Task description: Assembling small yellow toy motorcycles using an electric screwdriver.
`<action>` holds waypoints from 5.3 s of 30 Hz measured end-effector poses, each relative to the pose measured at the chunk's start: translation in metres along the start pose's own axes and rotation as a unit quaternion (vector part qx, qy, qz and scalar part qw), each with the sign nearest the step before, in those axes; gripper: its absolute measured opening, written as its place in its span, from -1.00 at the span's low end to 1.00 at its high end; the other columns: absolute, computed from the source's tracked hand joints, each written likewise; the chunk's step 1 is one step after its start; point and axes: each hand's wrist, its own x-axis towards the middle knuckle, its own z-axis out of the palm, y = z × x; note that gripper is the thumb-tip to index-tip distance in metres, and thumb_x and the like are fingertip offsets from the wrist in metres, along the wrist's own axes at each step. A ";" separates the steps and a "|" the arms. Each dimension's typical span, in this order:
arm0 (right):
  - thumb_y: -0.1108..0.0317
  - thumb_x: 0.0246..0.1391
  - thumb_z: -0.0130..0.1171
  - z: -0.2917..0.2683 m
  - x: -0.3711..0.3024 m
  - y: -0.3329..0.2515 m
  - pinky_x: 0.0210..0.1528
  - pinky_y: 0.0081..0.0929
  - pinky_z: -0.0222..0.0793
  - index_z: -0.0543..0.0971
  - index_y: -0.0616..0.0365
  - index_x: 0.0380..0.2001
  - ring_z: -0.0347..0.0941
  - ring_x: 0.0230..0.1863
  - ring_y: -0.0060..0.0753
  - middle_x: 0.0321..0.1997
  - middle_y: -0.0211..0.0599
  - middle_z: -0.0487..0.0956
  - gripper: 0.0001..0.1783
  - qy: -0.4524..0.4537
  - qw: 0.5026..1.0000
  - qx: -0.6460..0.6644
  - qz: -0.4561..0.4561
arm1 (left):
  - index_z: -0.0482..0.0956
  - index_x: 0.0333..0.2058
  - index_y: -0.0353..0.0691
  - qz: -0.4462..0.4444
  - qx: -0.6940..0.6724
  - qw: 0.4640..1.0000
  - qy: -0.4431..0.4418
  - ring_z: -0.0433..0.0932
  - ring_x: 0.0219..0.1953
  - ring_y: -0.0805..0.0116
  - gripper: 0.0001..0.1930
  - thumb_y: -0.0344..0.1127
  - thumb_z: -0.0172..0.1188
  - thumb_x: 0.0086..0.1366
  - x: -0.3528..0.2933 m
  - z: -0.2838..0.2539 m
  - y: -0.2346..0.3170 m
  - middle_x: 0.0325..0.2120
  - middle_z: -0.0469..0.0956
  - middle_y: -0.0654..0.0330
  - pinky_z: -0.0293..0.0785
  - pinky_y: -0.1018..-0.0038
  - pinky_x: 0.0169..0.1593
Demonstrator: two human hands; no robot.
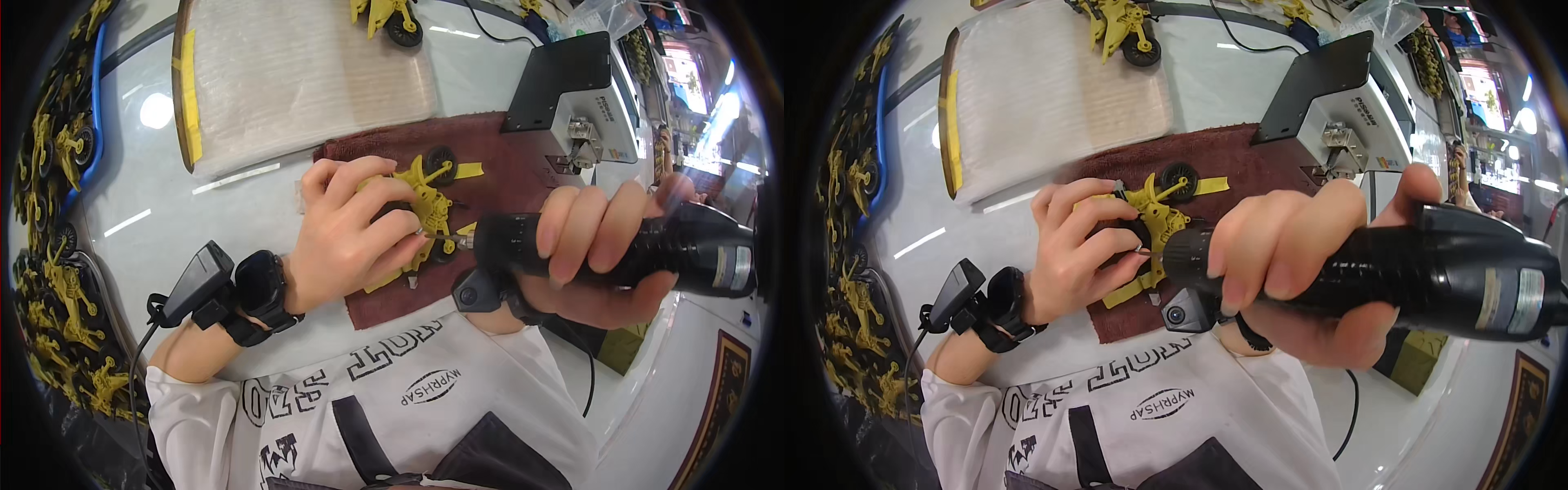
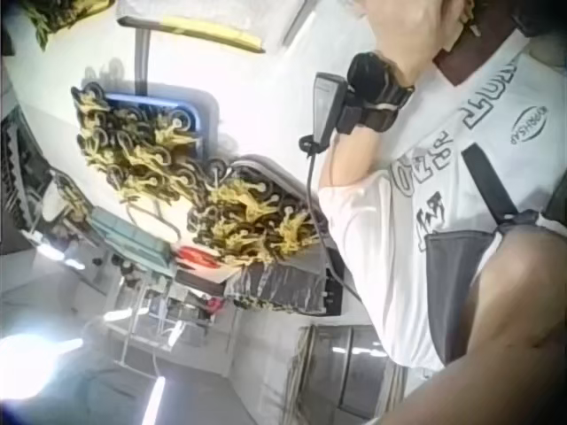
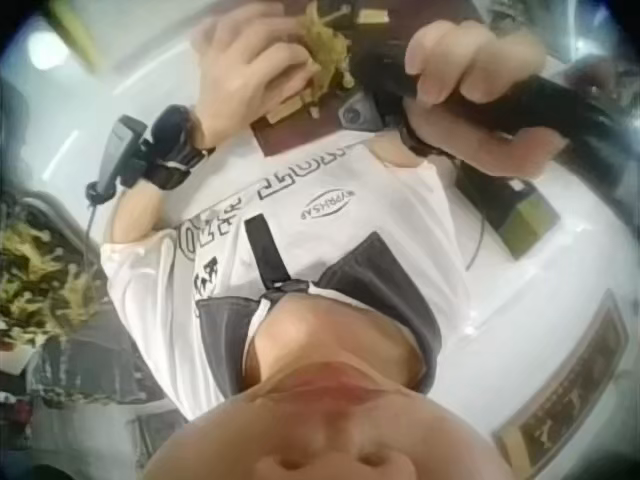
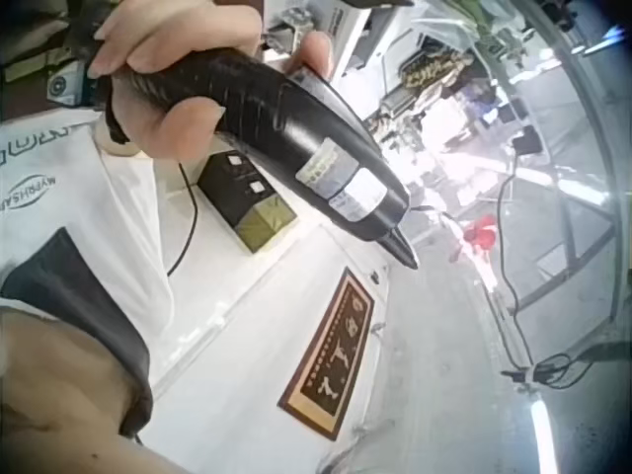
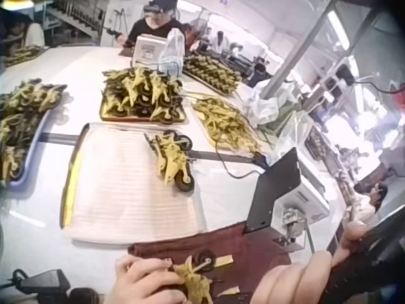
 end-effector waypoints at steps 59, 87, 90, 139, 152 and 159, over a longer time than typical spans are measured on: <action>0.11 0.16 -0.17 -0.027 0.005 0.028 -0.56 -0.34 0.26 0.01 0.13 0.18 0.28 -0.69 -0.39 -0.54 -0.27 0.37 -0.40 0.086 0.958 -0.274 -0.002 | 0.41 -0.04 -0.10 -0.042 0.030 0.969 -0.244 0.09 0.24 0.05 -0.38 0.10 0.24 -0.06 0.002 -0.002 0.009 0.20 0.15 0.09 -0.10 0.00 0.19; 0.50 -0.09 0.07 -0.040 0.010 0.036 -0.57 -0.53 0.38 0.03 0.30 0.06 0.33 -0.70 -0.49 -0.62 -0.24 0.42 -0.35 0.085 0.983 -0.156 0.054 | 0.35 0.07 -0.01 -0.057 0.059 0.962 -0.259 0.21 0.13 0.10 -0.26 0.15 0.22 -0.12 0.006 0.001 0.010 0.21 0.16 0.15 0.06 0.09 0.09; 0.26 0.06 -0.06 -0.045 0.010 0.032 -0.54 -0.36 0.31 -0.03 0.12 0.18 0.29 -0.69 -0.44 -0.58 -0.30 0.34 -0.35 0.012 0.964 -0.254 0.075 | 0.35 0.07 -0.01 -0.055 0.060 0.963 -0.256 0.22 0.12 0.11 -0.26 0.14 0.22 -0.13 0.006 0.001 0.011 0.21 0.17 0.16 0.07 0.09 0.08; 0.25 0.03 -0.07 -0.061 0.010 0.038 -0.45 -0.38 0.31 -0.01 -0.02 0.23 0.28 -0.66 -0.45 -0.55 -0.32 0.32 -0.32 -0.051 0.987 -0.120 0.093 | 0.33 0.09 -0.06 -0.046 0.057 0.959 -0.274 0.26 0.04 0.14 -0.19 0.14 0.22 -0.19 0.010 0.004 0.005 0.20 0.18 0.21 0.16 0.16 -0.04; 0.19 0.07 -0.18 -0.061 0.009 0.040 -0.46 -0.44 0.22 0.11 0.00 0.24 0.23 -0.61 -0.48 -0.49 -0.30 0.32 -0.37 -0.095 0.985 -0.122 0.080 | 0.39 0.00 -0.02 -0.067 0.007 0.973 -0.221 0.29 0.06 0.15 -0.24 0.09 0.31 -0.26 0.000 0.008 0.002 0.10 0.23 0.06 0.15 0.20 -0.04; 0.12 0.04 -0.14 -0.066 0.005 0.039 -0.47 -0.49 0.15 0.20 0.06 0.19 0.16 -0.60 -0.55 -0.49 -0.40 0.28 -0.38 -0.082 0.982 -0.120 0.118 | 0.44 -0.05 -0.02 -0.064 0.006 0.974 -0.218 0.26 0.06 0.25 -0.31 0.04 0.31 -0.25 -0.011 0.010 -0.003 0.18 0.20 0.21 0.15 0.29 -0.04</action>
